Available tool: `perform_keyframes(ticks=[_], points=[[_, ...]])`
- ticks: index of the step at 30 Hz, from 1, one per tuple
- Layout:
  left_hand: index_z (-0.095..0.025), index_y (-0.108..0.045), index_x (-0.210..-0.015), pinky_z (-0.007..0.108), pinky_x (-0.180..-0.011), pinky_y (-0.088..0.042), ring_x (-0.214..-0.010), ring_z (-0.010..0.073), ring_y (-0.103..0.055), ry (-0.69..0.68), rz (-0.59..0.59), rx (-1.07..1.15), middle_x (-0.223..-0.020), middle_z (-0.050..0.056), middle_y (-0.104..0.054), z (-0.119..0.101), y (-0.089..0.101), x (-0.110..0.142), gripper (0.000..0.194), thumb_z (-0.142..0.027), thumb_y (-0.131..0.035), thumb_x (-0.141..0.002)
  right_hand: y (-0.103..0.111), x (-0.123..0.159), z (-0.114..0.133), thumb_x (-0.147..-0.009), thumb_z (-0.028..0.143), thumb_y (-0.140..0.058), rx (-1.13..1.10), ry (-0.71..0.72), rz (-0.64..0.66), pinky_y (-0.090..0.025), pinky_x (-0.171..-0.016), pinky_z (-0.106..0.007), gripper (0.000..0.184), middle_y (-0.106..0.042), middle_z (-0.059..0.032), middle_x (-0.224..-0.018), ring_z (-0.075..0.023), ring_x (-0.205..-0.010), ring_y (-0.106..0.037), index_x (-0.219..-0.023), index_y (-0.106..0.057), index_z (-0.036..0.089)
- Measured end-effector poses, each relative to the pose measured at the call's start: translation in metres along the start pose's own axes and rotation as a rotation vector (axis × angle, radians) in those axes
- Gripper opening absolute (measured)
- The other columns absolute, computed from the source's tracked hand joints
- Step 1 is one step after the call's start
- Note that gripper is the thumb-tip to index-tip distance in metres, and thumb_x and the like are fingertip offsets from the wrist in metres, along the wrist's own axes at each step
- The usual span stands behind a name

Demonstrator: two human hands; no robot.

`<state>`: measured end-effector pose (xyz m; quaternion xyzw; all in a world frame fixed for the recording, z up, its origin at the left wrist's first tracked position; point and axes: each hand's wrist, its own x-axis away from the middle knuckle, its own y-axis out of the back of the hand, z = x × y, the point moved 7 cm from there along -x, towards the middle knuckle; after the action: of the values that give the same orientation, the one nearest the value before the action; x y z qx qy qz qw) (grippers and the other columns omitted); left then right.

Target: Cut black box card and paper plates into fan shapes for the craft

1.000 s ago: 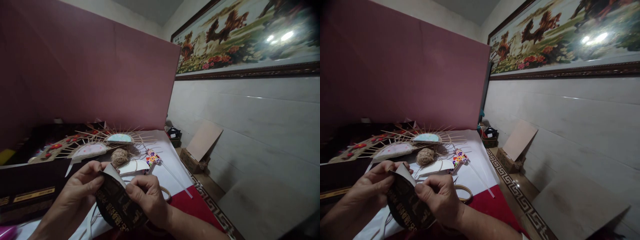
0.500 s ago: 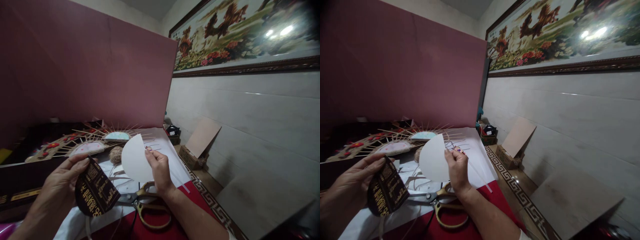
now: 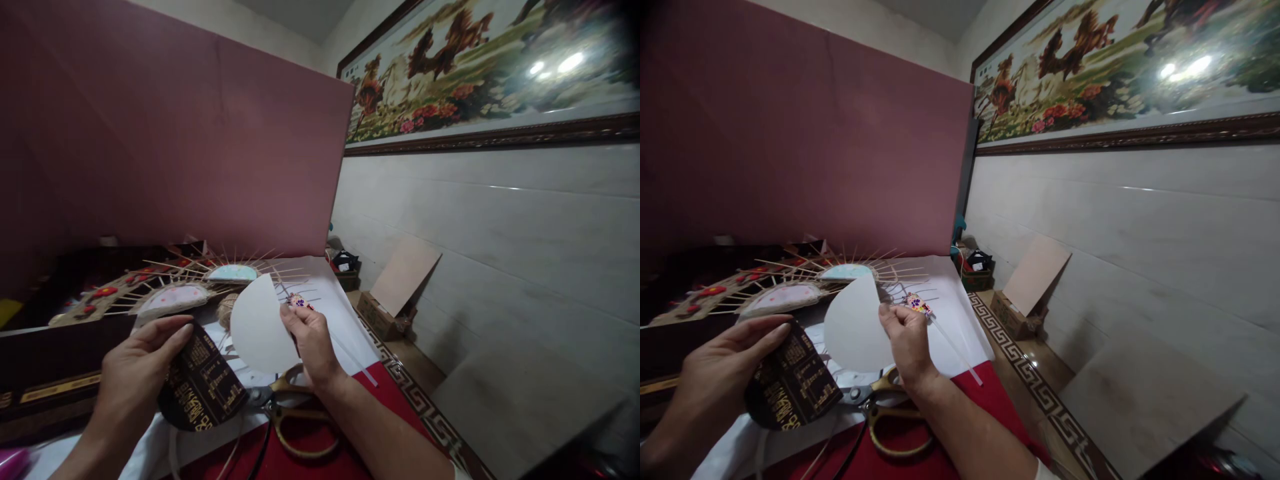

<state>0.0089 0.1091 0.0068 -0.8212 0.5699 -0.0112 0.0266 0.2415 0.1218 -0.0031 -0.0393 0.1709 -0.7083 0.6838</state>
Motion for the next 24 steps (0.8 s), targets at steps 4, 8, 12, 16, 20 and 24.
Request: perform_keyframes(ticks=[4, 8, 12, 16, 20, 24], points=[[-0.023, -0.072, -0.108, 0.023, -0.095, -0.042, -0.121, 0.0235, -0.054, -0.343, 0.005, -0.261, -0.120, 0.004, -0.070, -0.020, -0.005, 0.008, 0.042, -0.049, -0.067, -0.076, -0.008, 0.004, -0.008, -0.071, 0.058, -0.070, -0.080, -0.074, 0.039, -0.026, -0.045, -0.022, 0.046, -0.042, 0.0049, -0.053, -0.0074, -0.047, -0.030, -0.059, -0.051, 0.017], [-0.022, -0.068, -0.112, 0.029, -0.065, -0.055, -0.080, 0.0249, -0.069, -0.203, 0.187, -0.065, -0.093, 0.005, -0.076, -0.006, -0.023, 0.018, 0.055, -0.053, -0.072, -0.067, -0.016, 0.011, -0.010, -0.072, 0.061, -0.070, -0.009, -0.046, 0.104, -0.022, -0.042, -0.021, 0.048, -0.041, 0.0059, -0.051, -0.0062, -0.045, -0.028, -0.062, -0.055, 0.016], [-0.017, -0.068, -0.083, 0.027, -0.031, -0.038, -0.036, 0.0181, -0.053, 0.161, 0.359, 0.026, -0.052, 0.003, -0.066, 0.023, -0.043, 0.029, 0.044, -0.047, -0.082, -0.055, -0.024, 0.017, -0.015, -0.073, 0.067, -0.065, 0.047, -0.098, 0.217, -0.019, -0.038, -0.021, 0.054, -0.037, 0.0076, -0.044, -0.0052, -0.038, -0.027, -0.059, -0.048, 0.018], [-0.017, -0.063, -0.068, 0.024, -0.033, -0.040, -0.037, 0.0165, -0.054, 0.132, 0.289, 0.012, -0.047, 0.004, -0.063, 0.019, -0.038, 0.029, 0.039, -0.052, -0.079, -0.059, -0.030, 0.019, -0.010, -0.076, 0.069, -0.060, 0.111, -0.049, 0.293, -0.024, -0.039, -0.020, 0.053, -0.043, 0.0069, -0.046, -0.0057, -0.039, -0.033, -0.066, -0.053, 0.017], [-0.018, -0.065, -0.081, 0.026, -0.035, -0.045, -0.041, 0.0183, -0.057, 0.077, 0.260, 0.028, -0.053, 0.001, -0.066, 0.014, -0.030, 0.024, 0.040, -0.048, -0.080, -0.059, -0.031, 0.015, -0.001, -0.074, 0.049, -0.070, 0.182, 0.013, 0.271, -0.032, -0.044, -0.020, 0.036, -0.048, 0.0059, -0.056, -0.0064, -0.045, -0.038, -0.070, -0.054, 0.017], [-0.017, -0.067, -0.088, 0.024, -0.037, -0.045, -0.044, 0.0169, -0.056, 0.001, 0.188, 0.094, -0.051, -0.003, -0.062, 0.004, -0.021, 0.020, 0.042, -0.044, -0.082, -0.059, -0.010, 0.022, 0.016, -0.087, 0.033, -0.051, 0.388, 0.043, 0.215, -0.039, -0.051, -0.023, 0.020, -0.058, 0.0015, -0.064, -0.0089, -0.049, -0.046, -0.077, -0.057, 0.017]])
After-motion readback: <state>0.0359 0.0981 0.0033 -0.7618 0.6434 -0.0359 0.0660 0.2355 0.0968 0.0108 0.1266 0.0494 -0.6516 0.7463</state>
